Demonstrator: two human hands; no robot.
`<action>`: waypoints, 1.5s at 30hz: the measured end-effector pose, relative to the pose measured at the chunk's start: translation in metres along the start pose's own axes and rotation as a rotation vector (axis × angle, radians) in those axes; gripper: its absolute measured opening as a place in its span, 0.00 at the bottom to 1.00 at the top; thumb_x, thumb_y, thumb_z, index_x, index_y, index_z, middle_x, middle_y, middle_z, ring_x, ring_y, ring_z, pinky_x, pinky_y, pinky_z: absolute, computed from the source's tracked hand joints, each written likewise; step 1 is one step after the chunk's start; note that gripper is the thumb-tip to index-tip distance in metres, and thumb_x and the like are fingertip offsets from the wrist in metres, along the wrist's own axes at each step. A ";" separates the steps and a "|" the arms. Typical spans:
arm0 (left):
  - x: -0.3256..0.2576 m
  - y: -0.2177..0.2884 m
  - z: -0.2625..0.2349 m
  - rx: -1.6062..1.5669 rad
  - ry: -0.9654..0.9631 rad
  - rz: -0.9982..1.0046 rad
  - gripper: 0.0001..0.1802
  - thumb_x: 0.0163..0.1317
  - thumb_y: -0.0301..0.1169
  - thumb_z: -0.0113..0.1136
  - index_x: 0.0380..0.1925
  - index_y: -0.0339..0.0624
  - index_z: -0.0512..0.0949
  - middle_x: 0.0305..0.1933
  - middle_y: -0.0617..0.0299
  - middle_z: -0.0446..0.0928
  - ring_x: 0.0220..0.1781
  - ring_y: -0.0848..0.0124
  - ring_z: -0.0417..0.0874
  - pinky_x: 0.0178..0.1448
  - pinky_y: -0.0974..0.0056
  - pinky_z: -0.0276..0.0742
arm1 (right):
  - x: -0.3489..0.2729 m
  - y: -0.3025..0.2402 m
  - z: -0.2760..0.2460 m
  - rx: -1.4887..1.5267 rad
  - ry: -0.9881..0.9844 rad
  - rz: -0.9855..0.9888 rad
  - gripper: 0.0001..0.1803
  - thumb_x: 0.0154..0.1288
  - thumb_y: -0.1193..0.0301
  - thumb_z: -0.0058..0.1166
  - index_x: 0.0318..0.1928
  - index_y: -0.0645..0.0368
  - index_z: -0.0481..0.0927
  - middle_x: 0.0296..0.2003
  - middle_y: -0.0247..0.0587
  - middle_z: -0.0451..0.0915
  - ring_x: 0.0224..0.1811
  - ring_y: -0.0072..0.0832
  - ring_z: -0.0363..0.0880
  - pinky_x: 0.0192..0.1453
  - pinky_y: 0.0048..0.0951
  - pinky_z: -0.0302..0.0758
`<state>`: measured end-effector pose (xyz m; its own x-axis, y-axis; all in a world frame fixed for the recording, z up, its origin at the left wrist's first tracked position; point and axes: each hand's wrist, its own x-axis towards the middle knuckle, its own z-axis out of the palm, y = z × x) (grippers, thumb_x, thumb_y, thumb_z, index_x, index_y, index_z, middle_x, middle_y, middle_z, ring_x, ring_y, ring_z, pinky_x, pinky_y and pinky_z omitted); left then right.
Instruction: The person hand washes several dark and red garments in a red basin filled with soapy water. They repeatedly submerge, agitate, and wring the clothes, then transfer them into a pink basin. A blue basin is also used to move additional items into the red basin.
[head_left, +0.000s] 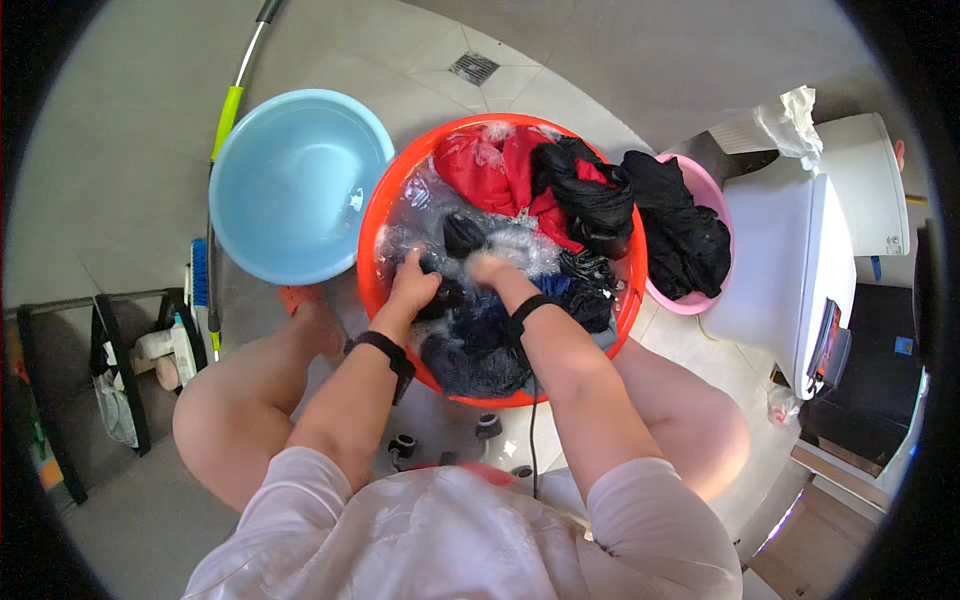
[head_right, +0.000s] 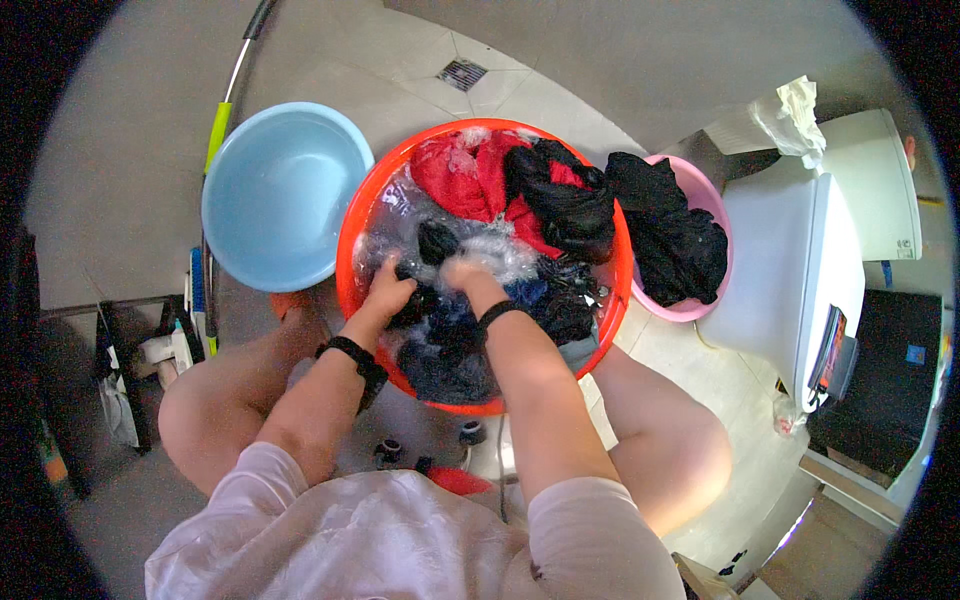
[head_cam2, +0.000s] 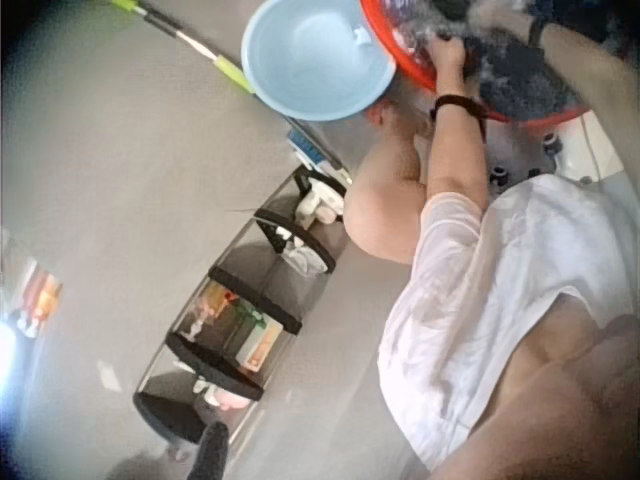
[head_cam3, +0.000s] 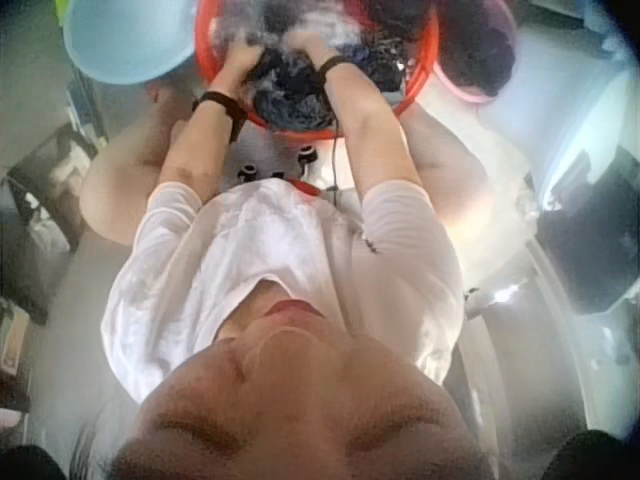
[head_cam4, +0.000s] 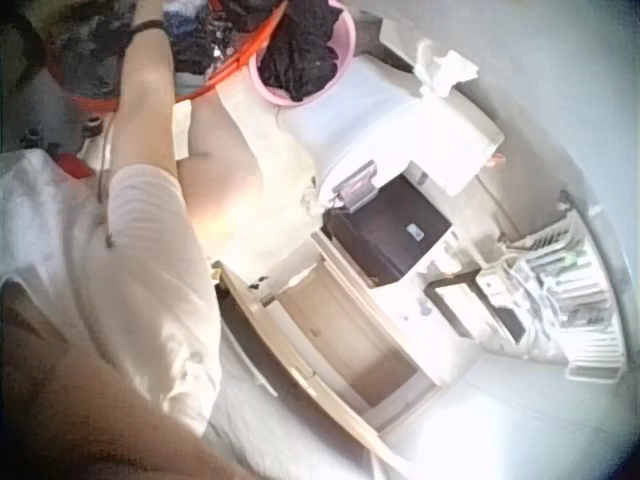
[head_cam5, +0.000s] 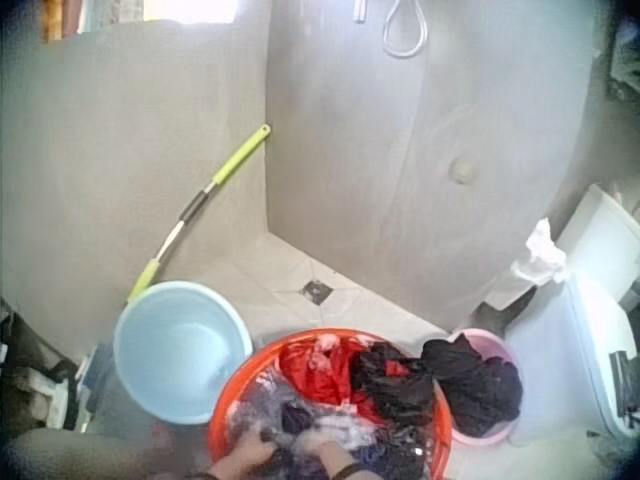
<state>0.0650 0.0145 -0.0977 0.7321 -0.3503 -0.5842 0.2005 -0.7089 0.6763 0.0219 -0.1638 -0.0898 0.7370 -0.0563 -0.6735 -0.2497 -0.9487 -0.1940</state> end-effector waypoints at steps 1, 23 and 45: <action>-0.016 0.007 -0.001 -0.217 0.063 -0.038 0.44 0.53 0.35 0.61 0.73 0.51 0.61 0.65 0.38 0.72 0.66 0.48 0.74 0.65 0.52 0.72 | -0.011 -0.006 -0.010 0.035 0.054 0.052 0.20 0.64 0.64 0.48 0.54 0.49 0.84 0.50 0.49 0.84 0.54 0.46 0.82 0.57 0.40 0.77; -0.114 0.056 -0.014 -1.237 -0.042 -0.030 0.18 0.68 0.31 0.54 0.56 0.36 0.75 0.50 0.56 0.81 0.48 0.62 0.83 0.52 0.58 0.81 | -0.145 -0.107 -0.036 0.660 0.963 0.094 0.27 0.69 0.46 0.48 0.44 0.61 0.80 0.39 0.61 0.82 0.40 0.59 0.82 0.46 0.54 0.79; -0.015 0.025 0.005 0.757 -0.188 0.048 0.25 0.60 0.47 0.60 0.55 0.47 0.80 0.58 0.50 0.80 0.60 0.54 0.81 0.63 0.52 0.76 | -0.039 -0.021 0.029 -0.224 0.001 0.062 0.27 0.63 0.59 0.53 0.64 0.45 0.75 0.62 0.51 0.75 0.64 0.47 0.74 0.65 0.51 0.69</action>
<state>0.0558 -0.0012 -0.0747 0.5925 -0.4414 -0.6738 -0.3769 -0.8912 0.2525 -0.0199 -0.1328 -0.0795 0.7253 -0.1168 -0.6784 -0.1490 -0.9888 0.0109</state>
